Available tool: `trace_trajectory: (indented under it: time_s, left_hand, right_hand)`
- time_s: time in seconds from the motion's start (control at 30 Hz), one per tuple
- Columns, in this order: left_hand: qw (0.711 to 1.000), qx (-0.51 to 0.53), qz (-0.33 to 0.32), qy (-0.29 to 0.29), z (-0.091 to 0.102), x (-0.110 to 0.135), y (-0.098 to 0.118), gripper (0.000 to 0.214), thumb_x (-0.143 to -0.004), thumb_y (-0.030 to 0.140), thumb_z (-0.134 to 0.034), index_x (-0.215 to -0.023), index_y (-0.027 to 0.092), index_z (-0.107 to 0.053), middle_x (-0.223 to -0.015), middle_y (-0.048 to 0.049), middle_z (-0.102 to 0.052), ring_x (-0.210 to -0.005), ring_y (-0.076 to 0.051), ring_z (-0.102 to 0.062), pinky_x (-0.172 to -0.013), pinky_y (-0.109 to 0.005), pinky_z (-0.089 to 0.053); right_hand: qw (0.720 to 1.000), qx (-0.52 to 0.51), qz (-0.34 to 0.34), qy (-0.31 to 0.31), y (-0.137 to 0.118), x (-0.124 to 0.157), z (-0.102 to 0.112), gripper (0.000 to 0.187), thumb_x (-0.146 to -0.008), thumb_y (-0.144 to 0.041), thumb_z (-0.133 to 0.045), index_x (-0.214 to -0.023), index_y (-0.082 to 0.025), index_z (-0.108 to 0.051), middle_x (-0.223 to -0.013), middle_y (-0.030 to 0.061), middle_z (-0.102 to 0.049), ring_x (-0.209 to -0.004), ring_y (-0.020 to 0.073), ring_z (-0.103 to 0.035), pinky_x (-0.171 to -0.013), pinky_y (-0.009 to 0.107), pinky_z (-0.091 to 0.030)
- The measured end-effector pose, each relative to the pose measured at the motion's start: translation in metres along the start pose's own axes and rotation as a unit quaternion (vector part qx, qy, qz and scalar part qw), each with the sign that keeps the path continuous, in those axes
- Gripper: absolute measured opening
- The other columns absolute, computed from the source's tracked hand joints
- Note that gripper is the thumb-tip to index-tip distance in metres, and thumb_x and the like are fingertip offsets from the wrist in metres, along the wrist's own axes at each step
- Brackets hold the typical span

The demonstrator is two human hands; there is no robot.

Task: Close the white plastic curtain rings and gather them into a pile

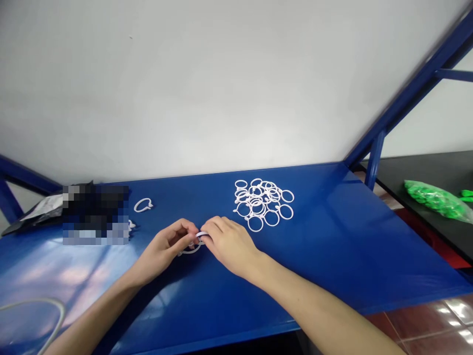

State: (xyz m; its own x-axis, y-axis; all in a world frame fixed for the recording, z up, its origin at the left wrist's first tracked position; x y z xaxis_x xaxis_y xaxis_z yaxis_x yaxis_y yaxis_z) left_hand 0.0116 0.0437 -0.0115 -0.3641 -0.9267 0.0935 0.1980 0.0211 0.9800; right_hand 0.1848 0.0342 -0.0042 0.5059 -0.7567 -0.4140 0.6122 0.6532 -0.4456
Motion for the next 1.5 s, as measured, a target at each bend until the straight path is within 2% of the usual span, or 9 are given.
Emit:
trace_trajectory:
  time_s: [0.23, 0.37, 0.5, 0.57, 0.8, 0.87, 1.03, 1.17, 1.5]
  left_hand:
    - [0.999, 0.019, 0.017, -0.034, 0.01, -0.002, -0.012, 0.039, -0.086, 0.038, -0.074, -0.119, 0.02, -0.063, -0.108, -0.0059, -0.071, -0.099, -0.02, -0.068, -0.091, -0.034, -0.054]
    - [0.994, -0.106, 0.016, 0.018, 0.024, -0.008, -0.021, 0.033, -0.088, 0.039, -0.068, -0.116, 0.021, -0.067, -0.108, -0.0063, -0.074, -0.093, -0.021, -0.07, -0.086, -0.036, -0.055]
    - [0.925, -0.333, -0.107, 0.152, 0.036, -0.005, -0.005, 0.022, -0.092, 0.036, -0.062, -0.104, 0.024, -0.075, -0.11, -0.0065, -0.076, -0.106, -0.027, -0.064, -0.098, -0.045, -0.049]
    - [0.899, -0.37, -0.161, 0.169, 0.032, -0.001, 0.005, 0.022, -0.093, 0.037, -0.062, -0.104, 0.025, -0.076, -0.111, -0.0067, -0.077, -0.11, -0.029, -0.061, -0.101, -0.047, -0.046]
    - [0.967, -0.229, -0.071, 0.088, 0.007, 0.004, 0.003, 0.026, -0.093, 0.045, -0.063, -0.098, 0.024, -0.075, -0.094, -0.0042, -0.075, -0.084, -0.02, -0.065, -0.08, -0.033, -0.052]
    - [0.982, -0.168, -0.044, 0.075, 0.004, 0.004, -0.001, 0.028, -0.092, 0.048, -0.064, -0.096, 0.023, -0.074, -0.093, -0.0039, -0.075, -0.082, -0.019, -0.066, -0.079, -0.032, -0.052]
    - [0.997, -0.039, 0.014, 0.071, 0.002, 0.004, -0.009, 0.035, -0.087, 0.051, -0.069, -0.101, 0.019, -0.071, -0.082, -0.003, -0.074, -0.062, -0.015, -0.064, -0.057, -0.027, -0.052]
    - [0.996, 0.011, 0.0, 0.093, -0.001, 0.008, -0.005, 0.031, -0.082, 0.045, -0.075, -0.099, 0.02, -0.066, -0.077, -0.0008, -0.073, -0.055, -0.014, -0.063, -0.053, -0.027, -0.053]
    - [0.991, -0.076, -0.051, 0.096, -0.003, 0.011, 0.009, 0.021, -0.09, 0.042, -0.064, -0.091, 0.022, -0.07, -0.068, -0.0002, -0.072, -0.061, -0.017, -0.069, -0.063, -0.029, -0.058]
  right_hand:
    - [0.984, -0.155, -0.085, -0.001, 0.012, 0.001, -0.001, 0.014, -0.103, -0.025, -0.059, -0.096, -0.022, -0.07, -0.092, 0.0009, -0.072, -0.083, 0.015, -0.067, -0.077, 0.028, -0.05]
    - [0.968, -0.195, -0.157, -0.011, 0.016, -0.001, 0.001, 0.019, -0.1, -0.027, -0.062, -0.084, -0.021, -0.07, -0.082, -0.0013, -0.07, -0.072, 0.013, -0.063, -0.068, 0.025, -0.047]
    - [0.939, -0.264, -0.22, -0.027, 0.019, 0.0, 0.0, 0.022, -0.1, -0.033, -0.059, -0.084, -0.02, -0.067, -0.072, -0.0022, -0.066, -0.063, 0.013, -0.062, -0.058, 0.024, -0.048]
    - [0.911, -0.329, -0.247, -0.025, 0.02, 0.002, -0.003, 0.022, -0.1, -0.038, -0.059, -0.089, -0.02, -0.066, -0.072, -0.0018, -0.066, -0.063, 0.0137, -0.065, -0.058, 0.025, -0.052]
    - [0.837, -0.486, -0.251, -0.008, 0.018, 0.002, -0.009, 0.029, -0.096, -0.045, -0.065, -0.095, -0.017, -0.067, -0.086, 0.0052, -0.075, -0.075, 0.0183, -0.075, -0.074, 0.034, -0.063]
    - [0.845, -0.479, -0.239, -0.018, 0.015, 0.002, -0.008, 0.026, -0.096, -0.042, -0.064, -0.095, -0.017, -0.068, -0.089, 0.0058, -0.076, -0.081, 0.0194, -0.076, -0.077, 0.035, -0.063]
    - [0.916, -0.361, -0.175, -0.003, 0.005, 0.003, 0.004, 0.019, -0.096, -0.031, -0.066, -0.112, -0.021, -0.068, -0.101, 0.0035, -0.079, -0.093, 0.0188, -0.075, -0.086, 0.035, -0.059]
    - [0.948, -0.282, -0.142, 0.044, 0.0, 0.003, 0.012, 0.012, -0.097, -0.031, -0.065, -0.105, -0.024, -0.069, -0.096, 0.0004, -0.078, -0.091, 0.0171, -0.074, -0.087, 0.034, -0.057]
    - [0.983, -0.162, -0.071, 0.059, -0.004, 0.004, 0.01, 0.014, -0.104, -0.029, -0.057, -0.103, -0.024, -0.069, -0.094, -0.0003, -0.078, -0.086, 0.0163, -0.069, -0.087, 0.034, -0.053]
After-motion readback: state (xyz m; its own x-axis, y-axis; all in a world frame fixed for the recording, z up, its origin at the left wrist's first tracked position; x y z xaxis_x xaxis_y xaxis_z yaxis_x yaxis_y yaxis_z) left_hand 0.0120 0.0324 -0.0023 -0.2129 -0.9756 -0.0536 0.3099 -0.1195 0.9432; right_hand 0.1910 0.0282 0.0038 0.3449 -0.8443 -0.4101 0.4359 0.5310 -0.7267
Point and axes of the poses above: each hand's wrist, its own x-axis away from the middle knuckle, its own z-axis out of the back of the hand, y = z × x, the point moved 4 cm from there along -x, towards the middle knuckle
